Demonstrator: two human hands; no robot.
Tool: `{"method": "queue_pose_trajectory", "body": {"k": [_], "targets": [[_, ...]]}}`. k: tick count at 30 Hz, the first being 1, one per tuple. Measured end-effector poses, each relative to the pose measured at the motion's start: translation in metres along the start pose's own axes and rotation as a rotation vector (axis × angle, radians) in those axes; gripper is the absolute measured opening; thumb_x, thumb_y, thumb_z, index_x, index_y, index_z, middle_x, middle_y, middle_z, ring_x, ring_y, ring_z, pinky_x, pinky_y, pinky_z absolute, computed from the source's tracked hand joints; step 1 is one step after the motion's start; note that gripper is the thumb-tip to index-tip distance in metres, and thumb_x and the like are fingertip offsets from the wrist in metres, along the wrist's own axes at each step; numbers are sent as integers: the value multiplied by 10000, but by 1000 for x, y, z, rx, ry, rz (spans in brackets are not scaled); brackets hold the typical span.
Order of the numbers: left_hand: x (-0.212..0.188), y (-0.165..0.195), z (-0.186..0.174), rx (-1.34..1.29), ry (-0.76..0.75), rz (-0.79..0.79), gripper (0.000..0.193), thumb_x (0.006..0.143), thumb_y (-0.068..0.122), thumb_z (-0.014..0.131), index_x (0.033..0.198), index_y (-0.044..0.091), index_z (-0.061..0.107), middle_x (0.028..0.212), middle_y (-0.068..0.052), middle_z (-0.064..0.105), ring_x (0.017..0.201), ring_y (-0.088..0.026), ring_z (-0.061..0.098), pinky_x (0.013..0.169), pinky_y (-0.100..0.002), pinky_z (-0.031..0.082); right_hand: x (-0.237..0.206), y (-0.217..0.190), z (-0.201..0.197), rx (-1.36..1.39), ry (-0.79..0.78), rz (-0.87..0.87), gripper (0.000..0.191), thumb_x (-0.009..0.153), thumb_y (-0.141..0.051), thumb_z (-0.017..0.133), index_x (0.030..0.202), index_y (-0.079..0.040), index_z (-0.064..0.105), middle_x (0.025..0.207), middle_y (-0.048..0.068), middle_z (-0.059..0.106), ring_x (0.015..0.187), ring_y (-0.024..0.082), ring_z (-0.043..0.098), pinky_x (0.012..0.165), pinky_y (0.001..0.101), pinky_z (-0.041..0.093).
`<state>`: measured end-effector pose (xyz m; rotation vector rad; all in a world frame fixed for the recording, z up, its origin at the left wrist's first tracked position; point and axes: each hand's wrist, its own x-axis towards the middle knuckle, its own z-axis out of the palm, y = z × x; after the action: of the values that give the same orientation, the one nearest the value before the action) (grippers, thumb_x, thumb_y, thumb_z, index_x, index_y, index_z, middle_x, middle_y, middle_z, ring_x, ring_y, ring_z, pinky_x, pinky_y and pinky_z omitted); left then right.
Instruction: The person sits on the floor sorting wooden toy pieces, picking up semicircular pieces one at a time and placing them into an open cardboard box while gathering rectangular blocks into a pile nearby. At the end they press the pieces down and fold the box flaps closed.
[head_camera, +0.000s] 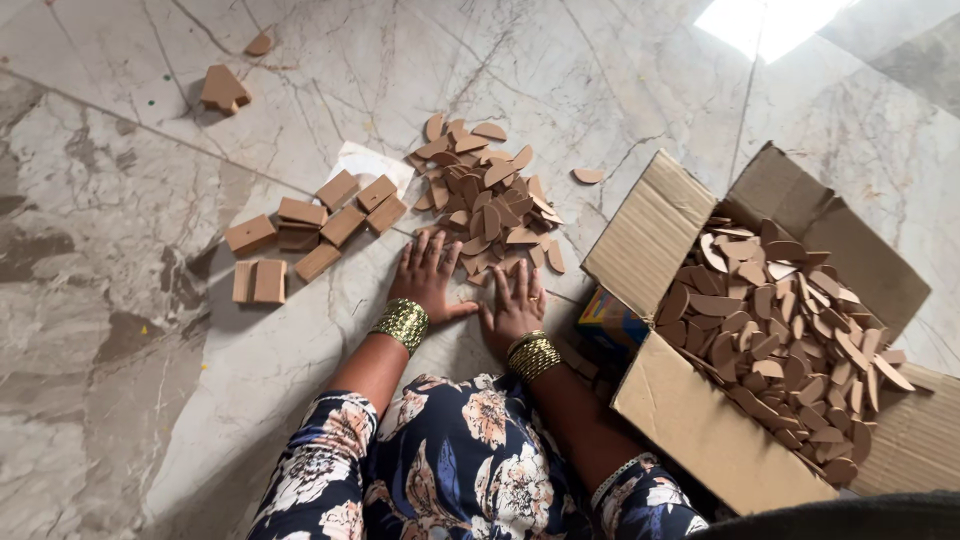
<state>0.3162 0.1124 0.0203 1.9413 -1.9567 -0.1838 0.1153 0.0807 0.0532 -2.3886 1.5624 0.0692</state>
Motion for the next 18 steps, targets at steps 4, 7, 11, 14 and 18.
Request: {"method": "queue_pose_trajectory", "body": {"k": [4, 7, 11, 14, 18], "targets": [[-12, -3, 6, -81, 105, 42, 1120, 813, 782, 712, 1645, 193, 248, 1640, -132, 299, 1551, -390, 266, 1275, -552, 273, 4, 16, 0, 268, 264, -196, 767, 936, -552, 559, 1611, -282, 315, 1753, 149, 108, 1634, 377, 121, 1342, 493, 153], [-12, -2, -4, -106, 83, 5, 1107, 783, 771, 715, 1614, 174, 291, 1597, -183, 354, 1483, -416, 322, 1226, -565, 296, 10, 34, -14, 38, 76, 71, 922, 859, -643, 648, 1586, -230, 260, 1703, 205, 11, 1540, 453, -23, 1223, 566, 54], [-3, 7, -21, -19, 164, -26, 1145, 657, 749, 742, 1526, 124, 337, 1530, -278, 352, 1404, -478, 298, 1125, -598, 253, 13, 32, -28, 108, 1, 106, 1111, 818, -731, 673, 1611, -154, 152, 1669, 214, -17, 1516, 440, -51, 1201, 575, 40], [0, 8, -23, -3, 132, 10, 982, 708, 684, 749, 1464, 138, 439, 1457, -234, 425, 1374, -450, 351, 1124, -597, 279, 10, 15, -27, 46, 76, -33, 1063, 768, -718, 708, 1584, -201, 263, 1641, 185, 124, 1518, 428, 61, 1221, 562, 121], [-5, 2, -12, -82, 93, 127, 546, 882, 477, 759, 1291, 158, 588, 1304, -116, 542, 1294, -348, 474, 1104, -542, 397, 16, 3, -21, 148, 139, -143, 800, 780, -545, 769, 1460, -240, 477, 1495, 171, 365, 1418, 418, 293, 1132, 551, 308]]}}
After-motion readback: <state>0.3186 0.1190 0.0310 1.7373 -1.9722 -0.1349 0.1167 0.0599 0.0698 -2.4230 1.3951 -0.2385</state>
